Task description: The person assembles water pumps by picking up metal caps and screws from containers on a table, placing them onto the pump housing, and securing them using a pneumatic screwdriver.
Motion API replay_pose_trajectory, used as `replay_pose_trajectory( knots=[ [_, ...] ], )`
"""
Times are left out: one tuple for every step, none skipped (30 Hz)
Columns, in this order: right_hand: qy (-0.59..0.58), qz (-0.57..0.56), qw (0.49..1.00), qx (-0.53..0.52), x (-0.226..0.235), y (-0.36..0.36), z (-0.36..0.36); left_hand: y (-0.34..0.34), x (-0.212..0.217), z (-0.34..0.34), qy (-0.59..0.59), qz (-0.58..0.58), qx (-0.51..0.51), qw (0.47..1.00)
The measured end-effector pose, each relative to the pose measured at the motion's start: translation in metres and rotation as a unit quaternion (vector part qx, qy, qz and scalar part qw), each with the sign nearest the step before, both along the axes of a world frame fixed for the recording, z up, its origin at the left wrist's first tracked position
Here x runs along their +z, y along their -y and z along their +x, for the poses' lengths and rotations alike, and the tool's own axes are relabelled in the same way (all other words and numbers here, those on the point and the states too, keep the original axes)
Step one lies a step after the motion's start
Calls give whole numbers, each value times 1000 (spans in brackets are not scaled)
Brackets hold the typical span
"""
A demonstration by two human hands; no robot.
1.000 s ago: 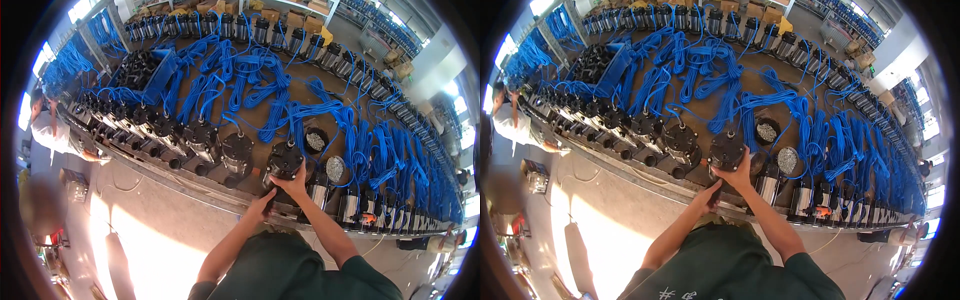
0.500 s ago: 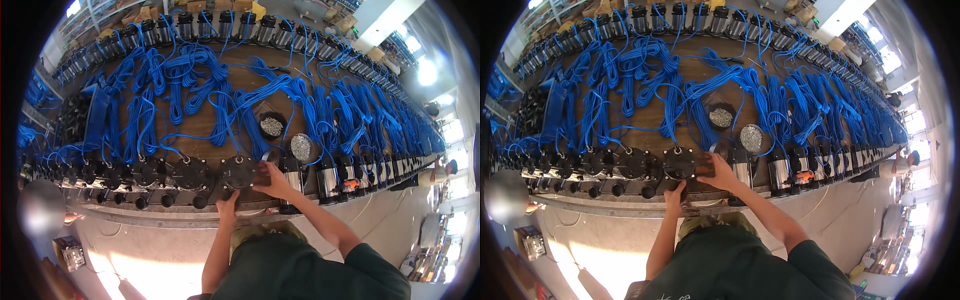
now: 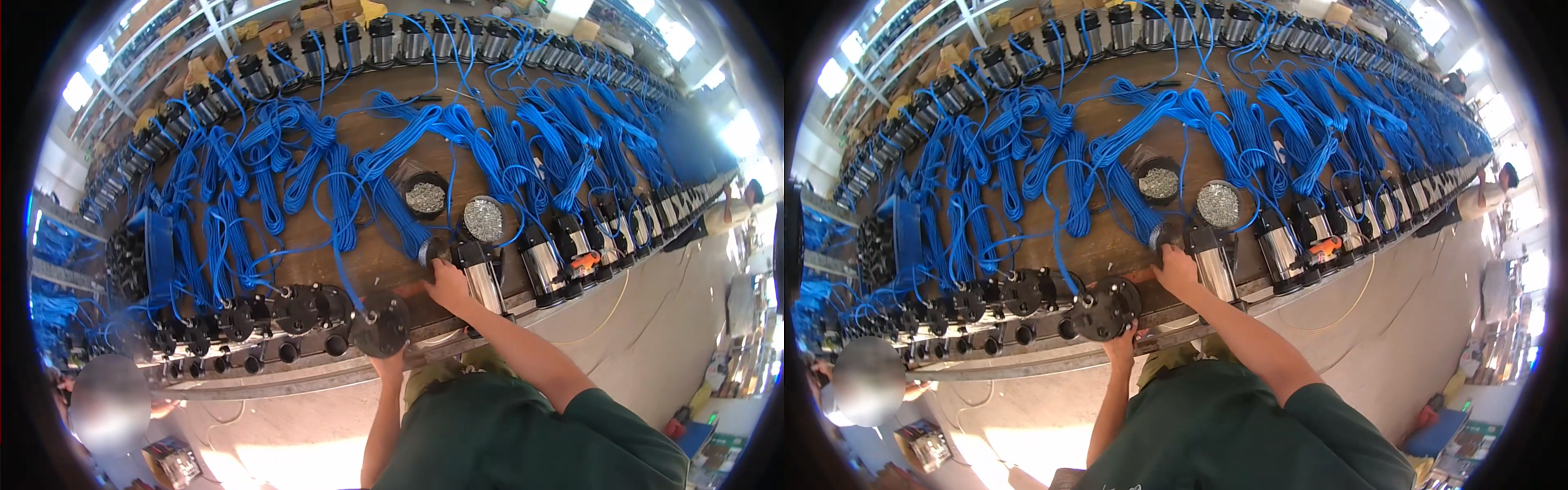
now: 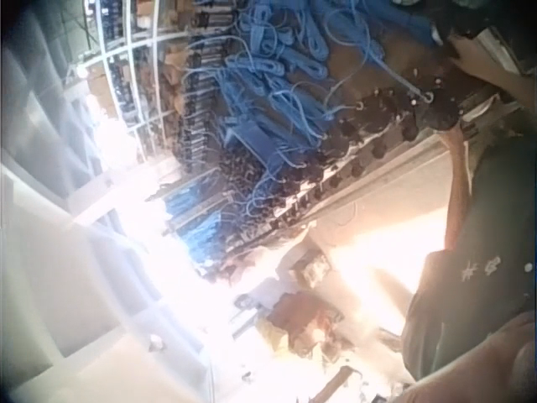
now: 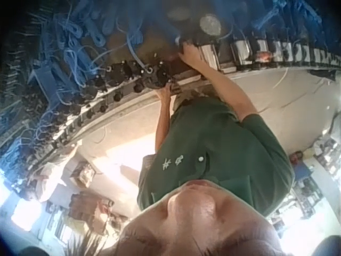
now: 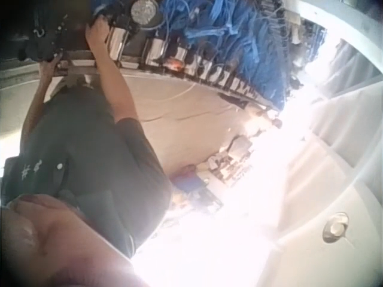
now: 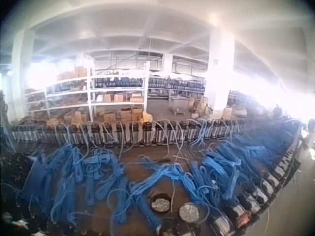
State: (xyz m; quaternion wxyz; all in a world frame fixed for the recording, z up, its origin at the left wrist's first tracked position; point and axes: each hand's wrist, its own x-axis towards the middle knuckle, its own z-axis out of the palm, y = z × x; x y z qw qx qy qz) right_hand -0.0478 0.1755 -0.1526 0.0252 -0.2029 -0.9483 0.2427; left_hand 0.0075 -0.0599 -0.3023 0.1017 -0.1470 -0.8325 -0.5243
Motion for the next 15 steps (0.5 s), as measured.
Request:
replay_pose_trajectory(
  knots=[
    [-9, -2, 1000, 0, -5, -4, 0, -1, 0, 7, 114, 71, -2, 991],
    [-17, -7, 1000, 3, -9, -7, 1, -1, 6, 14, 228, 150, 14, 962],
    [-24, -11, 1000, 5, -11, -7, 1, -2, 12, 21, 326, 221, 47, 918],
    [-44, -8, 999, -5, -8, -6, 4, -9, 47, 15, 353, 262, 43, 897],
    [-64, -6, 998, -9, 6, 2, 8, -8, 56, 11, 367, 244, 53, 896],
    [-85, -2, 996, -14, 15, 6, 9, -9, 64, 7, 382, 227, 59, 894],
    [-120, 18, 992, 33, 15, 8, 7, -10, 72, 3, 396, 210, 64, 891],
    [-153, 39, 985, 75, 14, 8, 5, -18, 102, -5, 425, 206, 69, 879],
    [-189, 58, 973, 120, 17, 12, 1, -21, 120, -10, 450, 203, 77, 866],
    [-187, 48, 967, 168, 20, 17, -8, -15, 91, -11, 396, 214, 65, 890],
    [-154, 46, 967, 197, 13, 19, -20, -14, 94, -13, 405, 203, 59, 890],
    [-120, 47, 966, 224, 1, 19, -34, -17, 100, -17, 413, 193, 51, 889],
    [-87, 47, 963, 251, -10, 21, -46, -21, 104, -20, 421, 183, 42, 887],
    [-57, 63, 956, 280, -22, 26, -58, -21, 104, -21, 429, 176, 43, 885],
    [-29, 84, 948, 306, -31, 28, -73, -20, 99, -21, 412, 173, 46, 893]
  ],
)
